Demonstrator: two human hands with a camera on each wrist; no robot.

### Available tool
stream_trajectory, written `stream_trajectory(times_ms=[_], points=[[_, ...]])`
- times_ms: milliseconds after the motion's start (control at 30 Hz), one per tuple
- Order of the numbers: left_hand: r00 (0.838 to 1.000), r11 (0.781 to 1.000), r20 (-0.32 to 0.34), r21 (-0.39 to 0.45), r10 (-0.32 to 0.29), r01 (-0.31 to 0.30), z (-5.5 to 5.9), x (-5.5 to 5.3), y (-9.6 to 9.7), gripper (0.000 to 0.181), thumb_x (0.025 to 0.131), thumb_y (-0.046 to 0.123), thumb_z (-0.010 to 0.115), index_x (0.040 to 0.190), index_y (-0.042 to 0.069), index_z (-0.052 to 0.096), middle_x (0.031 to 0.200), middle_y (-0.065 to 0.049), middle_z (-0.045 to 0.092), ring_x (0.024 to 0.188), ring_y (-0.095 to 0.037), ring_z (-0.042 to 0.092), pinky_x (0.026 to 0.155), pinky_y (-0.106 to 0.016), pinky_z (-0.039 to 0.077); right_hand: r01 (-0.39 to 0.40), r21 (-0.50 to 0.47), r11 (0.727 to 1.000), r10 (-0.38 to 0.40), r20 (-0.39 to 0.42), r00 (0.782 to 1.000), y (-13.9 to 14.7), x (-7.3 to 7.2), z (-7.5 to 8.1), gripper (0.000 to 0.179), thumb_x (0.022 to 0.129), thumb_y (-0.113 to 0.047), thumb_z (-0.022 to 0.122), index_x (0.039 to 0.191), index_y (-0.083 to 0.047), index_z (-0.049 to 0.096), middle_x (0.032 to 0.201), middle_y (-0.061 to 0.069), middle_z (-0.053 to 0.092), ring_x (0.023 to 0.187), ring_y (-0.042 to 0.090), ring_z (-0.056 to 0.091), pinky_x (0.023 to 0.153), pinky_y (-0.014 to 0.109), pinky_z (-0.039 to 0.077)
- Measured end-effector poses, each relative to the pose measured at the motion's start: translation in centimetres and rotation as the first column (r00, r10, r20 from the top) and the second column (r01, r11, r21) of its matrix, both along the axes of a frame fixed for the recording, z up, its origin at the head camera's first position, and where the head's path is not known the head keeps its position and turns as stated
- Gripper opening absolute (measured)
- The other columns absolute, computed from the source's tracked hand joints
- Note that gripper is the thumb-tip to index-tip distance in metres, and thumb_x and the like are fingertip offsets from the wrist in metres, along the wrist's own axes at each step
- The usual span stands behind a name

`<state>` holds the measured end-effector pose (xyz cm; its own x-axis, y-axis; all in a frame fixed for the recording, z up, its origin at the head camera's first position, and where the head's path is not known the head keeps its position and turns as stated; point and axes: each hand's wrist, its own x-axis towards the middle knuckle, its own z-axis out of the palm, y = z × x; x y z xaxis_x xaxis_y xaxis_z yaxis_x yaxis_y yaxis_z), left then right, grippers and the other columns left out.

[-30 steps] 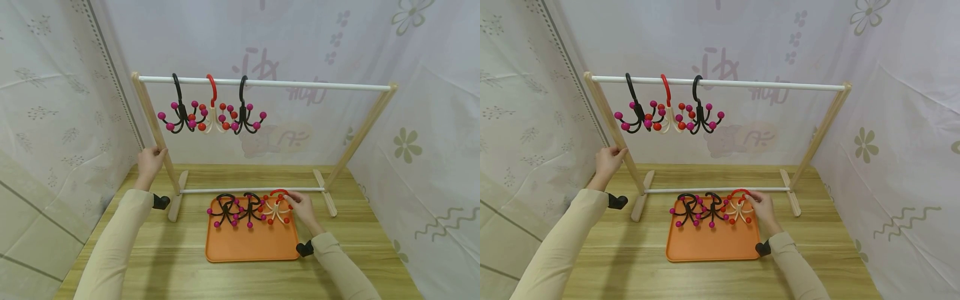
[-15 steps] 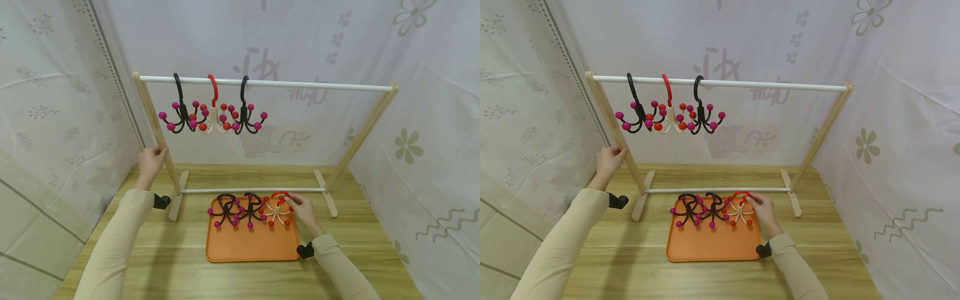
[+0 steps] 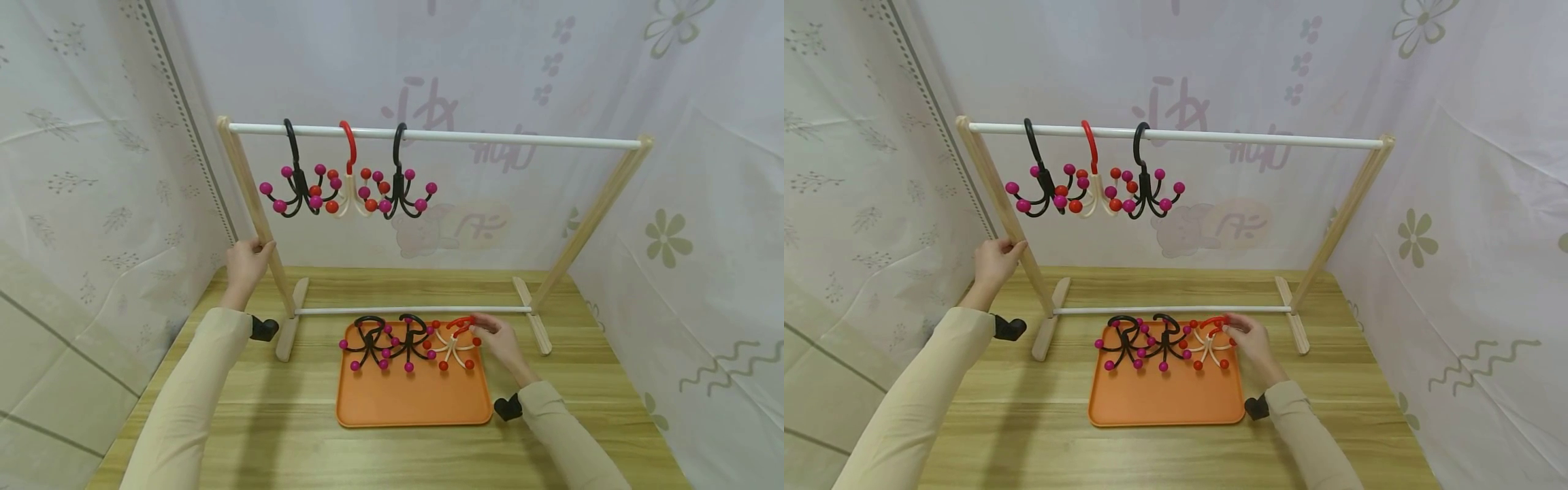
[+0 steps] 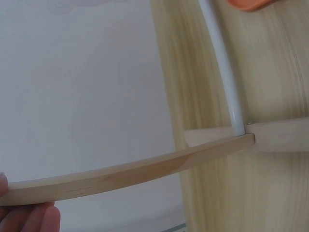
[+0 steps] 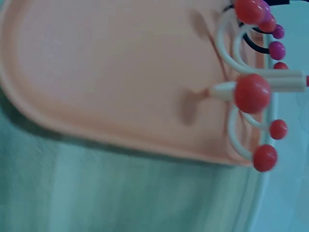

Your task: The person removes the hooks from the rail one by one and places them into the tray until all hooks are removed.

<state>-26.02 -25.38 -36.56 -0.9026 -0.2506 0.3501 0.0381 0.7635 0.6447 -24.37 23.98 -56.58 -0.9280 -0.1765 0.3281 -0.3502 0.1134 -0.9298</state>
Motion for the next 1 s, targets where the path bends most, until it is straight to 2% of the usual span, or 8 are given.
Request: stream_trajectory(times_ms=[133,233,333,433,467,600,767,1000], points=[[1.0,1.0,0.012,0.005,-0.002,0.002,0.0,0.0,0.0,0.033,0.09,0.023,0.051,0.078,-0.005,0.063,0.07,-0.017,0.06,0.049,-0.018,0.04,0.042,-0.028,0.03,-0.085,-0.028,0.996,0.084,-0.03,0.996,-0.9,1.9,5.4,0.03,0.085,-0.01,0.057,0.113,0.001,0.057,0.107,0.017,0.059,0.095,0.021,0.056,0.076,0.03,0.045],[1.0,1.0,0.02,0.007,-0.003,0.003,0.1,0.0,0.0,0.034,0.091,0.024,0.05,0.079,-0.005,0.063,0.07,-0.017,0.06,0.049,-0.018,0.04,0.043,-0.028,0.031,-0.134,-0.057,0.989,0.131,-0.048,0.99,-0.7,1.5,6.8,0.029,0.086,-0.006,0.055,0.114,0.001,0.056,0.106,0.017,0.059,0.096,0.019,0.056,0.078,0.027,0.044],[1.0,1.0,0.023,0.003,-0.005,0.005,0.0,0.0,0.0,0.034,0.091,0.024,0.05,0.079,-0.005,0.063,0.068,-0.016,0.059,0.048,-0.018,0.04,0.042,-0.028,0.031,-0.092,-0.033,0.995,0.09,-0.044,0.995,-1.0,1.6,9.0,0.028,0.087,-0.008,0.055,0.113,0.003,0.057,0.103,0.017,0.06,0.094,0.02,0.057,0.078,0.024,0.043],[1.0,1.0,0.021,0.0,-0.004,0.004,0.0,0.0,0.0,0.034,0.091,0.023,0.05,0.079,-0.005,0.063,0.067,-0.015,0.059,0.047,-0.017,0.04,0.042,-0.028,0.031,0.015,0.008,1.0,-0.015,-0.037,0.999,-1.7,1.5,11.2,0.029,0.086,-0.011,0.058,0.11,0.005,0.058,0.101,0.019,0.06,0.091,0.018,0.058,0.075,0.022,0.044],[1.0,1.0,0.021,0.001,-0.003,0.003,0.0,0.0,0.0,0.033,0.09,0.023,0.05,0.079,-0.005,0.063,0.067,-0.015,0.059,0.047,-0.017,0.039,0.042,-0.028,0.03,0.085,0.062,0.994,-0.084,-0.021,0.996,-2.2,2.0,12.6,0.029,0.086,-0.011,0.057,0.109,0.008,0.057,0.101,0.022,0.06,0.089,0.016,0.059,0.074,0.021,0.044],[1.0,1.0,0.011,-0.005,-0.001,0.001,-0.1,0.0,0.0,0.032,0.09,0.022,0.052,0.077,-0.005,0.063,0.065,-0.015,0.059,0.045,-0.015,0.038,0.042,-0.028,0.03,0.211,0.102,0.972,-0.209,-0.03,0.977,-3.7,2.5,16.2,0.031,0.085,-0.016,0.061,0.107,0.006,0.06,0.099,0.019,0.061,0.084,0.006,0.058,0.071,0.019,0.044],[1.0,1.0,-0.001,-0.01,0.002,-0.002,-0.2,-0.1,0.0,0.032,0.09,0.021,0.052,0.077,-0.005,0.063,0.064,-0.014,0.058,0.046,-0.015,0.038,0.043,-0.028,0.031,0.274,0.087,0.958,-0.27,-0.049,0.961,-5.2,2.4,19.2,0.03,0.085,-0.021,0.061,0.106,0.001,0.062,0.098,0.013,0.063,0.086,0.007,0.057,0.074,0.021,0.043],[1.0,1.0,0.01,-0.007,-0.005,0.005,0.0,0.0,-0.1,0.036,0.091,0.024,0.05,0.075,-0.006,0.062,0.064,-0.016,0.058,0.045,-0.017,0.038,0.041,-0.028,0.03,0.282,0.023,0.959,-0.278,-0.093,0.956,-7.4,2.2,23.2,0.03,0.084,-0.019,0.061,0.105,0.004,0.061,0.092,0.013,0.064,0.086,0.011,0.058,0.077,0.025,0.043]])
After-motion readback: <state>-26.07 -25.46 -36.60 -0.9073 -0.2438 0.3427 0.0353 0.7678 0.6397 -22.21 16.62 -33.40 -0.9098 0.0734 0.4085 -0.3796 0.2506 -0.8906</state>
